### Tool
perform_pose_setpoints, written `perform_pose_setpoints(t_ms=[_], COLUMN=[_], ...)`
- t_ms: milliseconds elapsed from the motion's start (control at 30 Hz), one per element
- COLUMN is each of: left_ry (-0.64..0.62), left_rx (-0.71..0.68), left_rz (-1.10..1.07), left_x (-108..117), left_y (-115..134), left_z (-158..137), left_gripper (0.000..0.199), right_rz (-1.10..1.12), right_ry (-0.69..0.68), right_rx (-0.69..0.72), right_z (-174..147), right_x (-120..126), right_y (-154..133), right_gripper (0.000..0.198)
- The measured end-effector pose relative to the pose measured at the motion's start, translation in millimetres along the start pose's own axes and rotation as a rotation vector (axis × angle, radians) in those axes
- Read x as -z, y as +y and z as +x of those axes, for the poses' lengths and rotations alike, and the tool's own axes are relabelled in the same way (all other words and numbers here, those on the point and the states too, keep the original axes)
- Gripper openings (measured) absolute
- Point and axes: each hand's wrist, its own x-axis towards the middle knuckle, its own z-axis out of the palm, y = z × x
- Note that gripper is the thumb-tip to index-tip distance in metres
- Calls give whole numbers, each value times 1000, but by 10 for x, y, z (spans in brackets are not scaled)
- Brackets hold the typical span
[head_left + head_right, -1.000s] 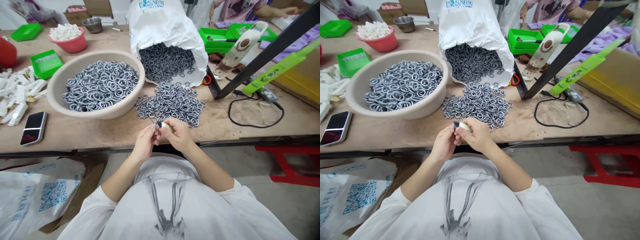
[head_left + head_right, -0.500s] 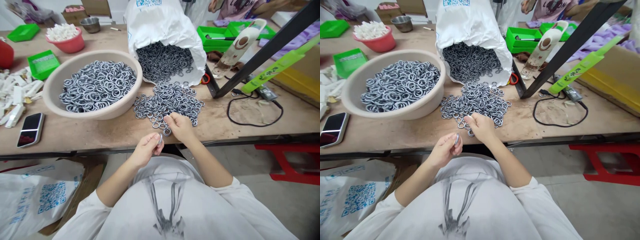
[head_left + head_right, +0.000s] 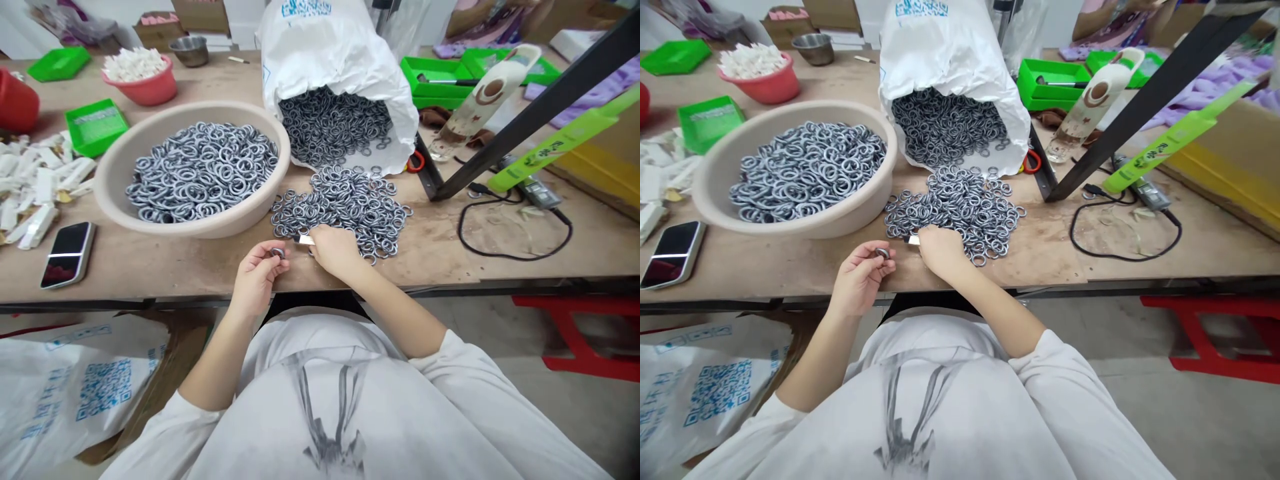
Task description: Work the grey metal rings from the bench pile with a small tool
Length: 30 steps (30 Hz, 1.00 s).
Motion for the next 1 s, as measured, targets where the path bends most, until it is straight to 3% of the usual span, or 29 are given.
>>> perform_pose_setpoints(t_ms=[367, 433, 500, 600, 667, 767, 867, 933, 1000], left_ry=[69, 86, 67, -115, -216, -189, -214, -277, -312], left_rx=[-164, -237, -318, -404, -431, -330, -32, 106, 141], left_rz=[234, 396, 587, 775, 786, 583, 223, 81, 40], left_x=[109, 149, 154, 84, 4, -118, -212, -255, -286], left_y=[-15, 1, 26, 64, 67, 13, -68, -93, -84], left_z=[92, 60, 25, -3, -5, -21, -69, -104, -128], left_gripper=[36, 31, 25, 24, 20, 29, 39, 41, 42], right_rz=[37, 223, 575, 1098, 1263, 1303, 1231, 1221, 1272], right_ry=[-16, 16, -15, -194, -227, -1, 228, 231, 148], right_rx=[101, 111, 137, 242, 267, 188, 188, 211, 221], right_z=[-30, -20, -30, -100, -181, -313, -396, -408, -401], right_x=[48, 52, 58, 62, 52, 26, 16, 23, 31], right_y=[-68, 6, 92, 166, 152, 76, 19, 13, 17], right_gripper=[24, 17, 17, 31, 35, 31, 32, 37, 43])
